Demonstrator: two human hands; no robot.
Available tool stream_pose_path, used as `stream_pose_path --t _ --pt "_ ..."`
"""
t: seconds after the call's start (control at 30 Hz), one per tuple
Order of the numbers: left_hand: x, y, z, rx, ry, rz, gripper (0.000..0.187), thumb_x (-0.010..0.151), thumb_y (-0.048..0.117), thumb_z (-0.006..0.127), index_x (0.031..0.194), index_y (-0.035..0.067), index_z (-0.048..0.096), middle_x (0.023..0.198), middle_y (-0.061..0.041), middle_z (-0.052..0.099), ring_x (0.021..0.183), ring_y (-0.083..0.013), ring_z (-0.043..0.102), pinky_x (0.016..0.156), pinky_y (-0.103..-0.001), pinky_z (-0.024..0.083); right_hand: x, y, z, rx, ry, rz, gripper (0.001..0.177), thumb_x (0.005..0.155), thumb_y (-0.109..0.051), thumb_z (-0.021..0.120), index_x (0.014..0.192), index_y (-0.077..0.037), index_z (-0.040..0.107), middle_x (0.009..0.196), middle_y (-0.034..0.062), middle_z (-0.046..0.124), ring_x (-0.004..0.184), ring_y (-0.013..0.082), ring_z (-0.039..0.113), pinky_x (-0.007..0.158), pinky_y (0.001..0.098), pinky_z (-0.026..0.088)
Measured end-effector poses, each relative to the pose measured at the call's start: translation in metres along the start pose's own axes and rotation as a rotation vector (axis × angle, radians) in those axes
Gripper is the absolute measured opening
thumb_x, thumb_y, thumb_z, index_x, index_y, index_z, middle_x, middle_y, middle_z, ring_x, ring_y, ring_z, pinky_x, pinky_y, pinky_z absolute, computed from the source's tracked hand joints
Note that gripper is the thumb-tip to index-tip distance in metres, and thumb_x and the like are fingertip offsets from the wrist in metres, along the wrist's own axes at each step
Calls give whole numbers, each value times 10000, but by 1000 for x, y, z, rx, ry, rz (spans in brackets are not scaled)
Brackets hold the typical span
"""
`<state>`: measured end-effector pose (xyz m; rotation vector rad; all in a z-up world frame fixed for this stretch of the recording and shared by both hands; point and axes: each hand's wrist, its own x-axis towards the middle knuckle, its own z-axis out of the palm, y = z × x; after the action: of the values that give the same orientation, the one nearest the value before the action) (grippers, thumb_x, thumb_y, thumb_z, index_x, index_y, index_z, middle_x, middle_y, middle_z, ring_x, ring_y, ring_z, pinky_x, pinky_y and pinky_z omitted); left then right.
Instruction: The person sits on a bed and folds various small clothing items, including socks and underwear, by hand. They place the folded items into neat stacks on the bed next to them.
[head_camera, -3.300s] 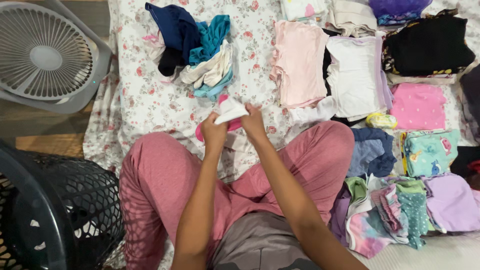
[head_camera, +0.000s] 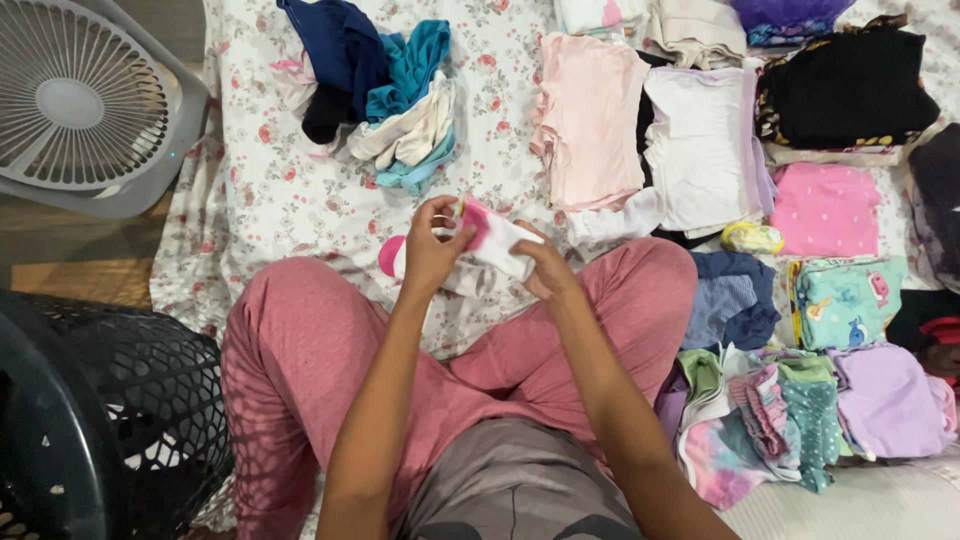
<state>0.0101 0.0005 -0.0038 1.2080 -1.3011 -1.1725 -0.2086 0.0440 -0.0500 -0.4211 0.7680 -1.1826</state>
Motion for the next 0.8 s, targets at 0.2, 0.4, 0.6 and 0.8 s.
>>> stream_pose_path --t 0.2,0.4,0.6,0.8 --pt "-7 14 -1 42 -80 -225 247 850 151 850 1030 40 722 857 -34 668 762 -127 588 691 -283 500 -8 -4 32 -145 256 139 333 956 -128 590 1287 -92 599 1109 71 705 947 179 705 787 326 595" --pt "-31 49 22 396 7 122 119 884 21 738 934 26 630 922 -100 603 763 -216 642 651 -342 551 -17 3 67 70 204 124 468 1021 -327 516 1372 -20 565 1159 91 716 1027 187 699 914 343 575" --pt "-45 56 28 461 -24 545 182 847 28 721 1019 8 667 1003 -177 686 917 -394 654 853 -453 519 -14 10 52 223 46 8 356 1106 -249 560 1361 -1 542 1223 97 648 1097 191 657 983 362 530" --pt "-39 45 22 115 -191 228 190 899 50 706 1085 30 740 1054 -162 735 967 -320 728 854 -424 564 -11 16 22 -36 225 9 361 992 -142 590 1352 -118 575 1231 113 658 1081 194 658 947 350 547"
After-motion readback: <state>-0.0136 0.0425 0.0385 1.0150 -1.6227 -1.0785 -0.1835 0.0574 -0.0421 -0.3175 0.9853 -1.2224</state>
